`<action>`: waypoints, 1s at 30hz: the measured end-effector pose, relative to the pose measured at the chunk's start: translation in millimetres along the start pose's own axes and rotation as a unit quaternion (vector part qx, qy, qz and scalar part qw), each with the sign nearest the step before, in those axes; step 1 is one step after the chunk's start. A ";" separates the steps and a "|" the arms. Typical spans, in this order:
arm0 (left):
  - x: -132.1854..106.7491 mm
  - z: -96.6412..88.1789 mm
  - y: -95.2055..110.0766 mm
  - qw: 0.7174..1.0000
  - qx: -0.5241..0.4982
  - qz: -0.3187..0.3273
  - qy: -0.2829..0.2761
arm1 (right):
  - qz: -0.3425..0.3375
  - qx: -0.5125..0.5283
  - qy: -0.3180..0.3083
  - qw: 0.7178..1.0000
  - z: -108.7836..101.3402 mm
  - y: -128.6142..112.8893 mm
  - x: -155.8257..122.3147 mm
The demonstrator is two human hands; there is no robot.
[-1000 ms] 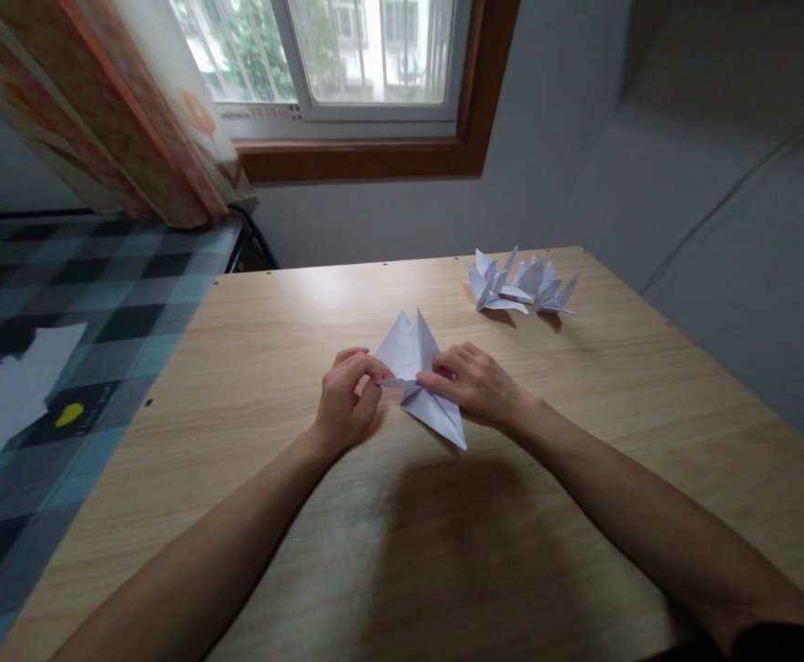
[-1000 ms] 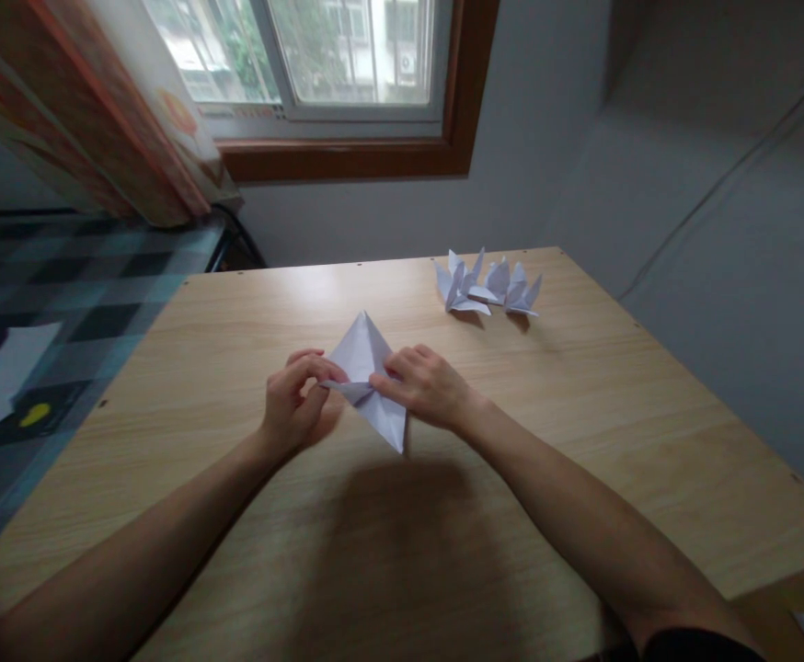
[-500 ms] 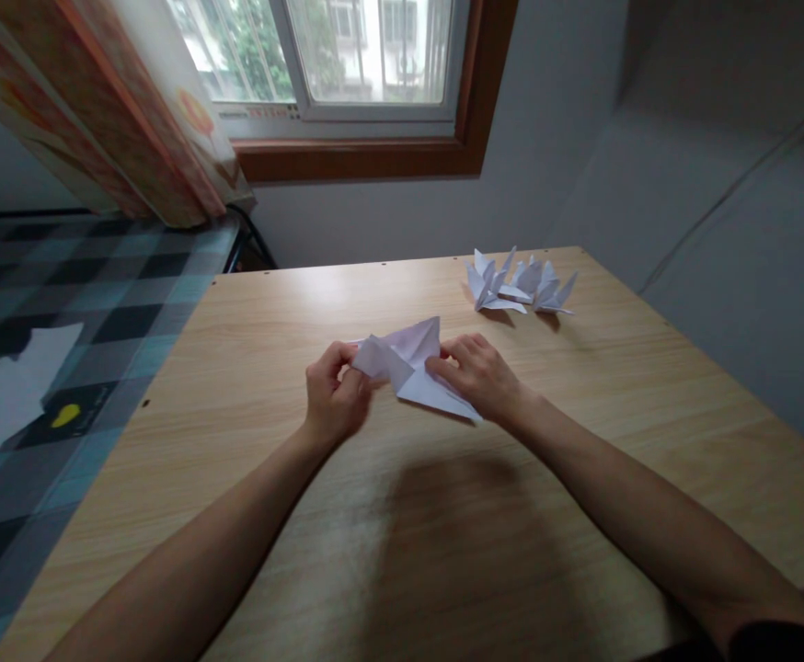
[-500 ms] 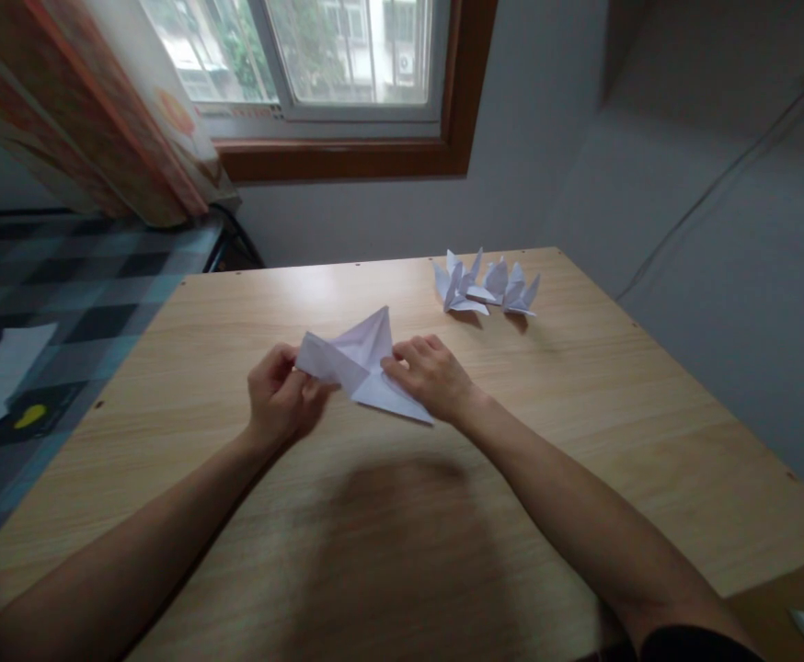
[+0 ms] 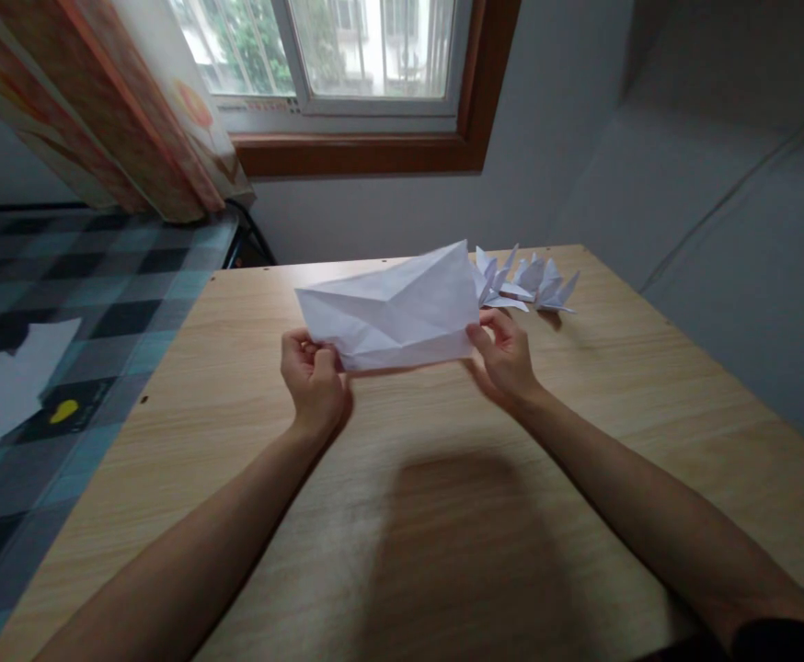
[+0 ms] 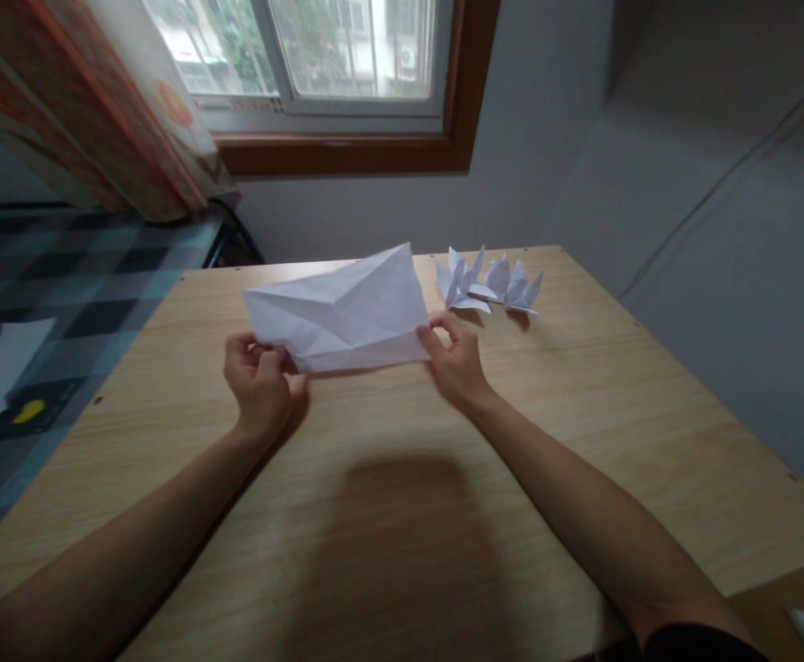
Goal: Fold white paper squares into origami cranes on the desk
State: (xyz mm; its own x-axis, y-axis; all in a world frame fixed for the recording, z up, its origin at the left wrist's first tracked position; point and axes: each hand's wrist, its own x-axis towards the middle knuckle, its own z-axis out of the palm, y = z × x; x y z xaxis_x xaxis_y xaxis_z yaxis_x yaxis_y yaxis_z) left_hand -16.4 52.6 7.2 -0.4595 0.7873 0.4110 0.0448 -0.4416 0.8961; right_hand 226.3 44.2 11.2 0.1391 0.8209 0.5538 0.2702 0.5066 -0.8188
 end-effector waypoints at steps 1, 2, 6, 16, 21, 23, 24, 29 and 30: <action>-1.0 0.8 -1.0 1.000 -0.008 0.015 0.005 | 0.025 0.026 0.016 0.999 1.4 -0.9 0.3; -2.5 1.6 -1.3 0.999 -0.015 0.029 0.006 | 0.045 0.046 0.032 0.997 2.7 -1.7 0.7; -8.6 2.7 0.5 0.999 0.011 0.007 -0.040 | 0.084 0.039 0.075 0.993 5.5 -1.7 1.3; -9.8 -11.0 8.2 0.872 0.394 0.258 -0.133 | 0.060 -0.427 -0.106 0.896 6.6 0.2 -16.7; -35.1 -3.4 9.8 0.683 0.491 0.259 -0.474 | -0.102 -0.407 -0.253 0.872 17.4 -6.4 -26.7; -38.8 -1.1 7.8 0.645 0.516 0.221 -0.518 | -0.098 -0.393 -0.323 0.855 21.2 -5.7 -29.6; -38.9 -0.6 7.2 0.635 0.525 0.209 -0.527 | -0.088 -0.395 -0.346 0.846 22.3 -5.1 -30.6; -33.9 -0.7 10.4 0.625 0.537 0.192 -0.533 | -0.060 -0.414 -0.388 0.821 20.4 -3.7 -31.0; -33.1 -1.0 11.9 0.623 0.539 0.188 -0.534 | -0.059 -0.415 -0.389 0.820 19.5 -3.7 -30.7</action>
State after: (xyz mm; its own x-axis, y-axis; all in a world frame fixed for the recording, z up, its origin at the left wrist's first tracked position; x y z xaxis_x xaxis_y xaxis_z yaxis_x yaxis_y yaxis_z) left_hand -1.5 20.9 4.2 0.5904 0.8070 -0.0129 0.8061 -0.5889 0.0579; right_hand 202.5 22.3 -5.7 -0.4981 0.8621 0.0928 0.8386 0.5062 -0.2012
